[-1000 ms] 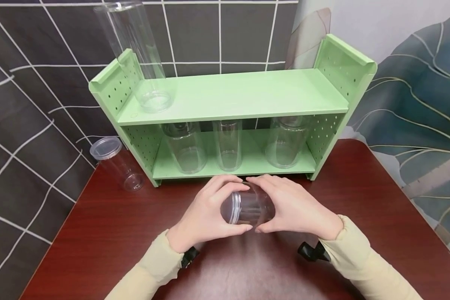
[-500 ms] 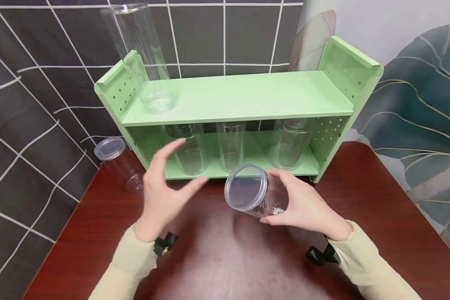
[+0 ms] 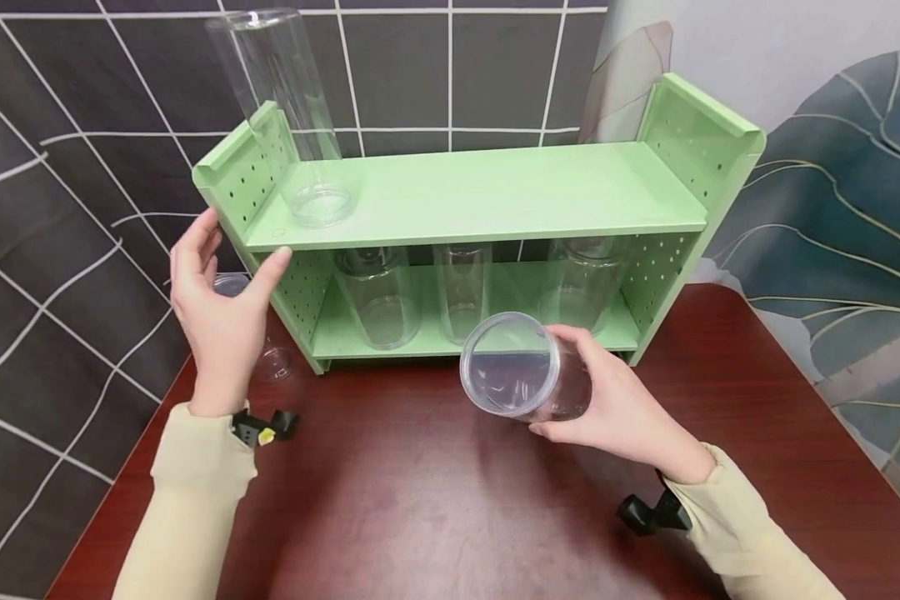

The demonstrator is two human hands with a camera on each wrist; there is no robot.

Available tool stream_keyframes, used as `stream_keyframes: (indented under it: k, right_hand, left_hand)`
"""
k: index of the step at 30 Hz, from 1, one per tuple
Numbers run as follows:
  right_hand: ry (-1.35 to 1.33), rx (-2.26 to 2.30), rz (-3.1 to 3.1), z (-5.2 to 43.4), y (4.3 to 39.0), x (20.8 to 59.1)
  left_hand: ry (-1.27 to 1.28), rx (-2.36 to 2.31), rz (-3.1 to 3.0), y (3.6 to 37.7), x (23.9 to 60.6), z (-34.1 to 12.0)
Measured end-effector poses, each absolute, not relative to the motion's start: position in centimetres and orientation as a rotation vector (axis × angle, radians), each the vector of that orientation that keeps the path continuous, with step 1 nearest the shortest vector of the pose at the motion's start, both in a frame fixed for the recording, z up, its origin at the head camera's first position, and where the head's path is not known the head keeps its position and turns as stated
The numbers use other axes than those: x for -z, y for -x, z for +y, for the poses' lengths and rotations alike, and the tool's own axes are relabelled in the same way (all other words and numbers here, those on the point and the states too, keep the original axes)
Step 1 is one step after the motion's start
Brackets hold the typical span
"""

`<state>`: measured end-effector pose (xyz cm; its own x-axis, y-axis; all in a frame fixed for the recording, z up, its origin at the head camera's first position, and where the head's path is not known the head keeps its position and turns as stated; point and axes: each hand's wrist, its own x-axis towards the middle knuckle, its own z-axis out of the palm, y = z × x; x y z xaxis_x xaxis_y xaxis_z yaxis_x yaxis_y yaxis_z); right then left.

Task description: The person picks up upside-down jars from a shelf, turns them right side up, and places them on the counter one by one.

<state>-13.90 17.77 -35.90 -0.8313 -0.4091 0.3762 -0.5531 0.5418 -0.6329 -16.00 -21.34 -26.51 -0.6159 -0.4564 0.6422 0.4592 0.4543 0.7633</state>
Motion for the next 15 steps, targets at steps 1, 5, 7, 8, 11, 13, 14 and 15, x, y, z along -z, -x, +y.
stream_keyframes:
  k: [1,5,7,8,11,13,14,15]
  right_hand:
    - [-0.823,-1.181,-2.583,17.9,13.9,35.9]
    - [-0.821,-1.265,-2.533,18.3,14.0,35.6]
    - [-0.800,-1.291,-2.498,18.5,14.0,35.3]
    - [-0.777,-1.295,-2.486,18.6,14.0,35.1]
    - [-0.713,-1.287,-2.468,19.1,13.7,34.4]
    - [-0.666,-1.267,-2.475,19.5,13.5,33.9]
    - [-0.646,-1.276,-2.470,19.8,13.3,33.6]
    - [-0.629,-1.289,-2.464,20.1,13.2,33.2]
  left_hand:
    - [-0.005,1.340,-1.795,16.6,26.5,-21.9]
    - [-0.012,1.524,-1.642,18.3,26.1,-23.2]
    - [-0.016,1.580,-1.590,18.8,25.8,-23.6]
    - [-0.023,1.598,-1.580,19.1,25.6,-23.7]
    - [-0.039,1.615,-1.581,19.7,25.4,-24.2]
    - [-0.057,1.576,-1.616,20.1,25.5,-24.3]
    - [-0.075,1.555,-1.629,20.2,25.7,-24.4]
    - [-0.089,1.525,-1.637,20.2,25.9,-24.4]
